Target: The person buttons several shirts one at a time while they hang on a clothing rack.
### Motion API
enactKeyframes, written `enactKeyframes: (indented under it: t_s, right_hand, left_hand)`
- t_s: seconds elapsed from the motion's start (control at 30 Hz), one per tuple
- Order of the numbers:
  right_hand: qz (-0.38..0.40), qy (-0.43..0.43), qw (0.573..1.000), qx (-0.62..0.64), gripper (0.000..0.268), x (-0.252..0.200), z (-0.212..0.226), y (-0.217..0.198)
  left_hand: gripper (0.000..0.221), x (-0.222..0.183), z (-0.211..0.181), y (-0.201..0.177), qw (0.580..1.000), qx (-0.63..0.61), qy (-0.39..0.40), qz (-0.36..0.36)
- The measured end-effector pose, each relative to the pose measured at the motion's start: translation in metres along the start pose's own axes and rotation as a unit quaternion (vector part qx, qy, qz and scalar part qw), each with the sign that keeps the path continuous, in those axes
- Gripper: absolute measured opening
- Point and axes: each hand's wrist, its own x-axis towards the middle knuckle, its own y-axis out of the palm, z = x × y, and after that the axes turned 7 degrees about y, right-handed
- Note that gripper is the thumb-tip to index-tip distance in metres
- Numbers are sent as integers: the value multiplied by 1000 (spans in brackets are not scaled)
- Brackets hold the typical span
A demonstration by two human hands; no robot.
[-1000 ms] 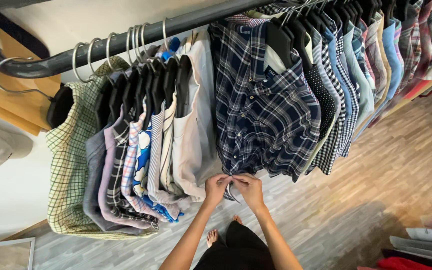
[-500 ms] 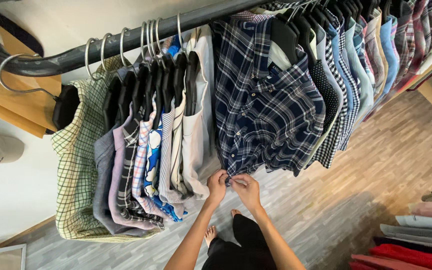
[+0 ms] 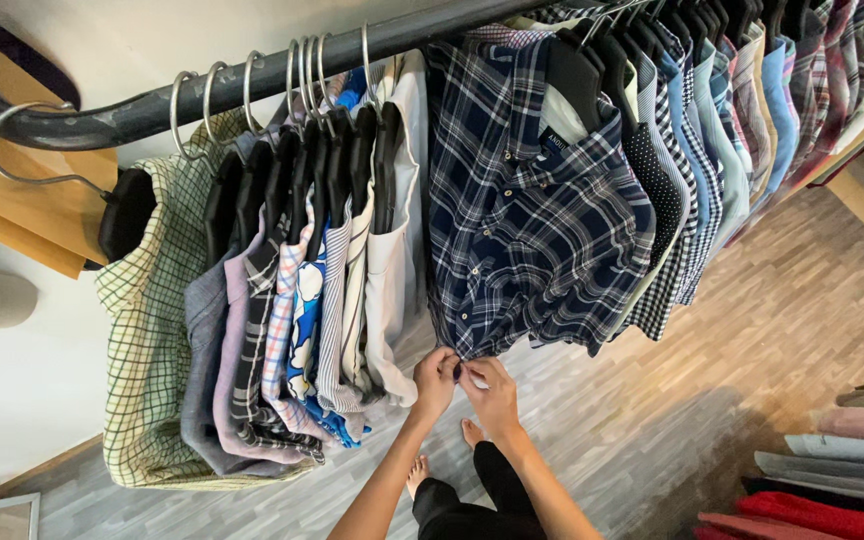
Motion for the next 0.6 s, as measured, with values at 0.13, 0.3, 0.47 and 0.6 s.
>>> enactKeyframes:
  t_s: [0.13,0.3,0.47,0.6]
  right_hand:
    - [35,49,997,46,9,7,-16,-5]
    - [98,259,926,256,13,6,-44,-7]
    - [115,274,919,260,42,-7,-90,8]
    - [102,280,940,168,30,-14,-118,14]
  left_hand:
    - [13,1,-29,-12,1000,-14,2,7]
    - [13,-5,32,16,983,-155,-87,51]
    - [31,-14,26,7,984,-160,-26,69]
    - [38,-25,29,8,966,-207,-136,75]
